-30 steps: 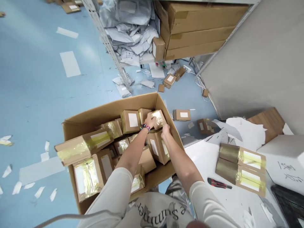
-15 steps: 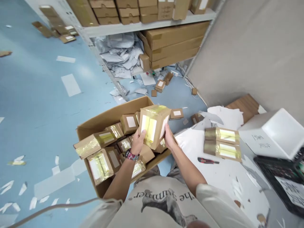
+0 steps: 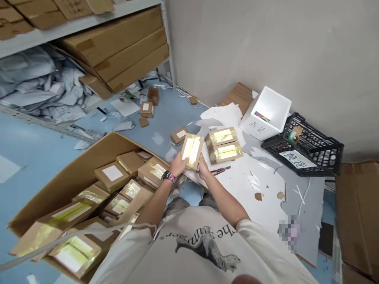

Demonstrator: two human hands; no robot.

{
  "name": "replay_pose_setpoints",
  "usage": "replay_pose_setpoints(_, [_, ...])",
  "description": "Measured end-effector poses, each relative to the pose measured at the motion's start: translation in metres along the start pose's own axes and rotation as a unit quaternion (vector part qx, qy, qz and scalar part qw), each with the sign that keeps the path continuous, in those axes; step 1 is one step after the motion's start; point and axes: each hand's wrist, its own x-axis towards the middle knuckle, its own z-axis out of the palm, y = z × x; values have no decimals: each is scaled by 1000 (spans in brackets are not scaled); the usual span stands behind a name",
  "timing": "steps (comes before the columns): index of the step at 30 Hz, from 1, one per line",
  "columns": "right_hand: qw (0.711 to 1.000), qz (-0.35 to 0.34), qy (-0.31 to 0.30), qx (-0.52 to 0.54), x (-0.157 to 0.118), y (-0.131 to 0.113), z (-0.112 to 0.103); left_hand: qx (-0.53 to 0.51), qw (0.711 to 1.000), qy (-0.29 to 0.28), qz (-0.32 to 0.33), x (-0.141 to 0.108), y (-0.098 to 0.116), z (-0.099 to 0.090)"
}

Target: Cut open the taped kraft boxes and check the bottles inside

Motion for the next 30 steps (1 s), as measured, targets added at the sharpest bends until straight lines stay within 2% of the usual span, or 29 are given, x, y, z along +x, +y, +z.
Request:
replay_pose_setpoints(3, [999,18,-13,-36,-1,3,-38,50,998,-14,-24,6,-5,37])
replay_pose_setpoints(5, [992,-36,-24,-120,-3,-3,-69,54,998,13,-5,4,-11,49])
replay_pose_setpoints(6, [981,-79,-30,-173,-1,-11,-86,62,997,41,12,1,-13,53])
replay_pose_setpoints(8, [943,-165,-40,-288,12,-36,-116,103,988,109,41,-7,-14,60])
replay_pose_setpoints(10, [894,-204,-44,-397,41,-72,-134,171,971,158,46,-16,-11,72])
replay_pose_setpoints(11, [868,-206,-43,-450,60,-90,-136,207,963,171,39,-20,-8,80])
replay_pose_setpoints(13, [816,-169,-30,-552,100,-120,-130,258,949,179,22,-24,-4,96])
replay_pose_setpoints(16, [762,-48,-41,-645,145,-137,-107,279,942,186,-1,-21,-6,108])
replay_pose_setpoints(17, [750,-18,-50,-659,153,-134,-101,271,944,188,-9,-18,-8,106])
replay_pose_setpoints(19, [737,-6,-60,-673,155,-122,-96,239,951,196,-30,-12,-14,91])
replay_pose_setpoints(23, [711,-89,-95,-692,135,-99,-106,170,961,216,-38,10,-12,41])
replay_pose_setpoints(26, [693,-129,-151,-693,120,-98,-116,183,959,215,21,43,12,13])
replay_pose_setpoints(28, [706,-156,-170,-669,106,-98,-120,205,954,207,63,73,36,6])
replay_pose_setpoints(30, [750,-188,-139,-618,83,-87,-125,225,948,196,106,106,59,9])
